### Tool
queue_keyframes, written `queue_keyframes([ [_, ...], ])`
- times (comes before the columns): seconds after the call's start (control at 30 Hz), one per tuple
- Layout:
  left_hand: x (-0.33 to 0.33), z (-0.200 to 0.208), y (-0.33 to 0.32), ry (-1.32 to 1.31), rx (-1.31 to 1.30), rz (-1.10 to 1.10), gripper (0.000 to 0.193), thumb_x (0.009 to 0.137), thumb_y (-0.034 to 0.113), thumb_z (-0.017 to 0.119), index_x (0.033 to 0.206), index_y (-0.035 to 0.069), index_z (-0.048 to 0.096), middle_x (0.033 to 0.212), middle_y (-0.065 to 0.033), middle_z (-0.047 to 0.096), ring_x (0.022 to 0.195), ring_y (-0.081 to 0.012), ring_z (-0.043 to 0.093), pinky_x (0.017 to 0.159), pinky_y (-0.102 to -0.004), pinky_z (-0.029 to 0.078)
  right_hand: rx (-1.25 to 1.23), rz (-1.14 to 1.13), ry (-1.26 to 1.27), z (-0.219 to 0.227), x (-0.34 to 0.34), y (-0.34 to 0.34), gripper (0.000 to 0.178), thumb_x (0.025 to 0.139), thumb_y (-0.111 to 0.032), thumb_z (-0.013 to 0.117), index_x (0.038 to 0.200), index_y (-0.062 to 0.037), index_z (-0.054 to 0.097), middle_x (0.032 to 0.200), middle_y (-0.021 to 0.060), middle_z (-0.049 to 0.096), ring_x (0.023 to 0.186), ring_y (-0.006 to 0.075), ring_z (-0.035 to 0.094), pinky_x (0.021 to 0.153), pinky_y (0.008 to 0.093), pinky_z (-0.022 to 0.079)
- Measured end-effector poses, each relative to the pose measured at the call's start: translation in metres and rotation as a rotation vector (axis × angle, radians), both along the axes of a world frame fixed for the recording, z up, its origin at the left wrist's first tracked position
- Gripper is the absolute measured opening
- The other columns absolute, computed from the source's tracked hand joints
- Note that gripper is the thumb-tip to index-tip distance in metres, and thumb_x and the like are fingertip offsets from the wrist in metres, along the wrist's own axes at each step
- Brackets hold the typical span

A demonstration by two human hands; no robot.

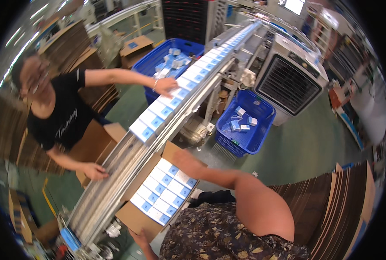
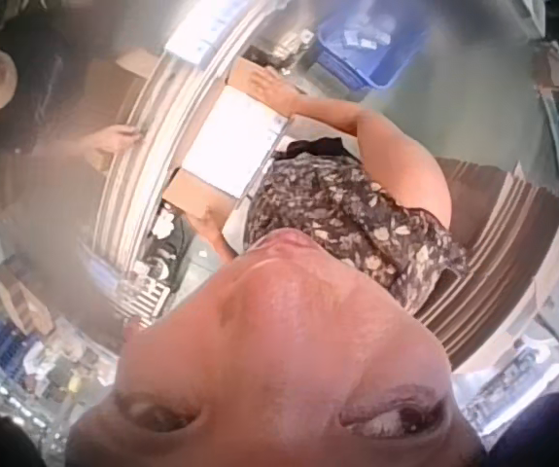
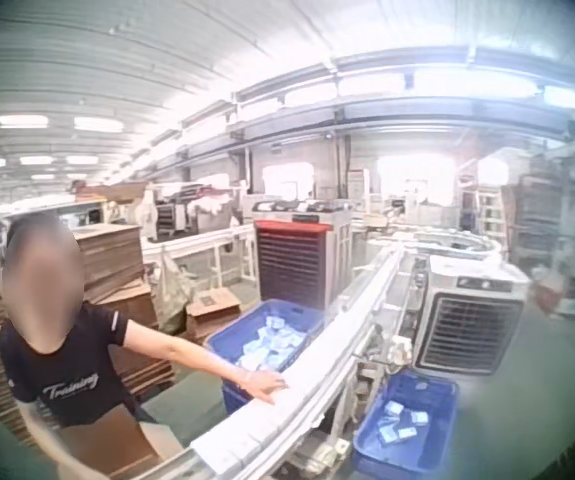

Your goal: The person packs small white boxes from a conveyor belt into a larger cardboard box. They arrange the items in rows, close the cardboard box, and place it on a stack of other boxes before retrieving a new empty box to continue the process.

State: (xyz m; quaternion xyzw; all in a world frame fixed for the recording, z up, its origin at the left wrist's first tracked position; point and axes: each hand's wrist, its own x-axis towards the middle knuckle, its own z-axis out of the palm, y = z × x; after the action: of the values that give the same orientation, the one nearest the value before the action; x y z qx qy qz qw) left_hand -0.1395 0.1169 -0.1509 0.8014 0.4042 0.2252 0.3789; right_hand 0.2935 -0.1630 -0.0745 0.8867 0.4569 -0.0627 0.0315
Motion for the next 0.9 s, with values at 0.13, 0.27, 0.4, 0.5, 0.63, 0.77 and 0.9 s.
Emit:
queue_keyframes([
  [0.13, 0.113, 0.118, -0.085, 0.139, -0.287, -0.251, 0.093, 0.087, 0.040, 0.070, 0.152, -0.008, 0.023, 0.141, -0.0293, 0.046, 0.116, -0.0381, 0.057, 0.098, -0.0432, 0.046, 0.237, -0.369, 0.506, 0.062, 0.016, -0.096, 0.061, 0.093, -0.037, 0.055, 0.143, -0.0060, 0.043, 0.150, 0.0220, 0.037, 0.141, 0.0364, 0.033, 0.118, 0.0480, 0.026],
  [0.27, 0.185, 0.039, -0.103, 0.646, 0.088, -0.553, 0.093, 0.089, 0.047, 0.065, 0.150, -0.009, 0.025, 0.128, -0.0305, 0.055, 0.108, -0.0384, 0.063, 0.095, -0.0447, 0.049, 0.271, 0.280, 0.751, 0.031, -0.046, -0.058, 0.099, 0.081, -0.062, 0.067, 0.144, 0.0070, 0.035, 0.151, 0.0344, 0.030, 0.138, 0.0424, 0.040, 0.115, 0.0439, 0.034],
  [0.4, 0.247, 0.094, -0.074, 1.027, -0.384, -0.608, 0.074, 0.090, 0.048, 0.063, 0.136, -0.008, 0.047, 0.094, -0.0260, 0.070, 0.091, -0.0381, 0.069, 0.083, -0.0490, 0.052, -0.419, 0.586, 0.731, 0.049, 0.001, 0.014, 0.113, 0.071, -0.069, 0.072, 0.145, 0.0064, 0.033, 0.148, 0.0315, 0.037, 0.134, 0.0424, 0.043, 0.113, 0.0473, 0.034],
  [0.5, 0.271, 0.148, -0.062, 0.237, 0.588, -0.249, 0.025, 0.089, 0.019, 0.066, 0.103, -0.001, 0.068, 0.100, -0.0248, 0.066, 0.096, -0.0418, 0.060, 0.086, -0.0498, 0.046, 0.308, 0.180, 0.173, -0.011, 0.020, 0.008, 0.102, 0.068, -0.064, 0.077, 0.141, 0.0002, 0.046, 0.131, 0.0238, 0.057, 0.130, 0.0399, 0.048, 0.102, 0.0471, 0.044],
  [0.63, 0.232, 0.106, -0.050, 0.429, 0.772, 0.059, 0.060, 0.081, 0.017, 0.071, 0.137, 0.003, 0.054, 0.146, -0.0179, 0.048, 0.137, -0.0365, 0.040, 0.115, -0.0473, 0.029, 0.418, -0.378, 1.148, -0.082, 0.005, -0.010, 0.092, 0.074, -0.053, 0.079, 0.143, -0.0018, 0.045, 0.132, 0.0233, 0.057, 0.126, 0.0383, 0.050, 0.107, 0.0441, 0.040],
  [0.77, 0.171, 0.082, -0.118, 0.778, 0.285, -0.091, 0.077, 0.093, 0.052, 0.055, 0.154, 0.010, 0.032, 0.160, -0.0123, 0.031, 0.149, -0.0308, 0.023, 0.117, -0.0562, 0.022, 0.577, 0.013, 0.974, -0.099, 0.015, -0.013, 0.073, 0.082, -0.025, 0.079, 0.140, 0.0024, 0.043, 0.127, 0.0216, 0.059, 0.120, 0.0339, 0.056, 0.103, 0.0431, 0.043],
  [0.9, 0.137, 0.075, -0.154, 0.700, -0.043, -0.002, 0.080, 0.095, 0.062, 0.045, 0.157, 0.015, 0.024, 0.166, -0.0086, 0.012, 0.153, -0.0318, 0.012, 0.113, -0.0684, 0.018, 0.804, -0.002, 1.300, -0.093, -0.012, 0.002, 0.064, 0.085, -0.016, 0.074, 0.138, 0.0025, 0.045, 0.131, 0.0184, 0.055, 0.117, 0.0293, 0.055, 0.102, 0.0400, 0.043],
])
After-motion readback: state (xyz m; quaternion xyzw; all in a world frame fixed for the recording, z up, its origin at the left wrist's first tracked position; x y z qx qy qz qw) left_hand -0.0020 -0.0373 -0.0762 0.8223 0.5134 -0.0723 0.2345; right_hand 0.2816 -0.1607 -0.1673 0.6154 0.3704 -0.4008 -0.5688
